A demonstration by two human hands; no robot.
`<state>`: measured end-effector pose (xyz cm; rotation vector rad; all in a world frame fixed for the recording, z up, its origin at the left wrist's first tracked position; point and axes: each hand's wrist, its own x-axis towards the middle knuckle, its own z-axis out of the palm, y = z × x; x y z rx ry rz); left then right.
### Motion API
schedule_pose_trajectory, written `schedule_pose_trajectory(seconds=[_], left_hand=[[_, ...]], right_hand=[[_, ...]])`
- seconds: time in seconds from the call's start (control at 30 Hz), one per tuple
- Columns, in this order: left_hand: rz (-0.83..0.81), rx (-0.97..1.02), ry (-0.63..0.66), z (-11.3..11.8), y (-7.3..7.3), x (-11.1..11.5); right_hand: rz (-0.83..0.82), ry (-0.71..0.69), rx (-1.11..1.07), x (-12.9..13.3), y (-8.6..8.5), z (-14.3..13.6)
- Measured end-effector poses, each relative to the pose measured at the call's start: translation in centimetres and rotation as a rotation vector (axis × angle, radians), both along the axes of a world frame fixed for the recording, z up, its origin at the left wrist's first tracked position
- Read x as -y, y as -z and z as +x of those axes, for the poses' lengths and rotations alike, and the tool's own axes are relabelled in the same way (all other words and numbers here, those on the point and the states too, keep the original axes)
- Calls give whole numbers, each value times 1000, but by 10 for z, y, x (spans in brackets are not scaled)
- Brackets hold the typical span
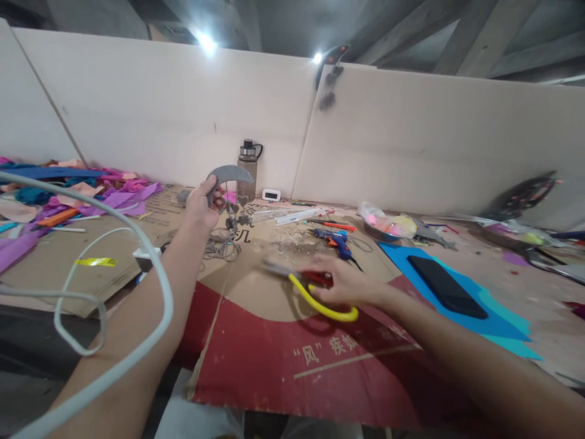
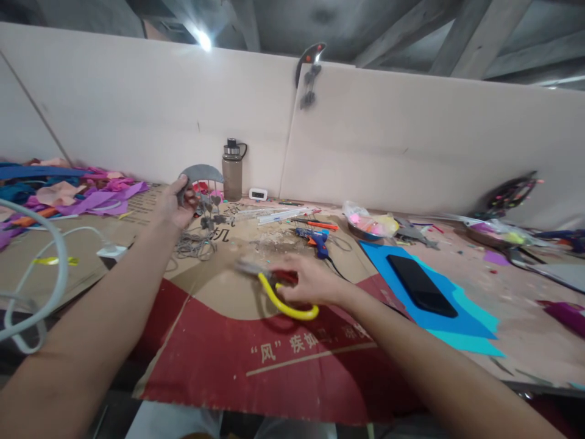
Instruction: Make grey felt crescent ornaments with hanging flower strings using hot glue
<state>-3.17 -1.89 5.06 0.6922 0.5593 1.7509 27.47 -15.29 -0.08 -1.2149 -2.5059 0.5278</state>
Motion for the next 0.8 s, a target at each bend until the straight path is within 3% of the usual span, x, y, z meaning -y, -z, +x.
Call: schedule_pose_trajectory(seconds=[0.07, 0.1, 0.13, 0.23, 0.27, 0.33, 0.47, 0.5, 0.6, 0.7, 0.77, 0.8], left_hand=[[-2, 6, -13, 0, 0, 0], [-5, 10, -19, 0, 0, 0], [-9, 13, -24, 1, 0, 1], [-8, 20, -23, 4, -2, 4], [-5, 21, -17, 5, -3, 6], [-8, 14, 3, 7, -6, 8], [21, -6, 21, 4, -6, 4], [23, -22, 30, 3, -4, 2], [8, -53, 24, 3, -1, -2], [33, -78, 33, 5, -1, 1], [36, -86, 32, 8, -3, 5], [30, -85, 28, 9, -4, 7]], right_hand=[[-92, -210, 33, 11, -9, -3], [-95, -212, 37, 11, -12, -3], [-65, -132, 31, 9, -13, -2], [96, 286, 33, -11, -9, 1], [97, 320, 59, -17, -7, 2], [28, 199, 83, -21, -8, 5], [-131, -188, 36, -7, -20, 5], [-135, -210, 23, -5, -21, 4], [-25, 33, -57, -12, -15, 1], [79, 279, 7, -26, -4, 2], [72, 290, 30, -27, -3, 5], [44, 232, 27, -24, -5, 8]])
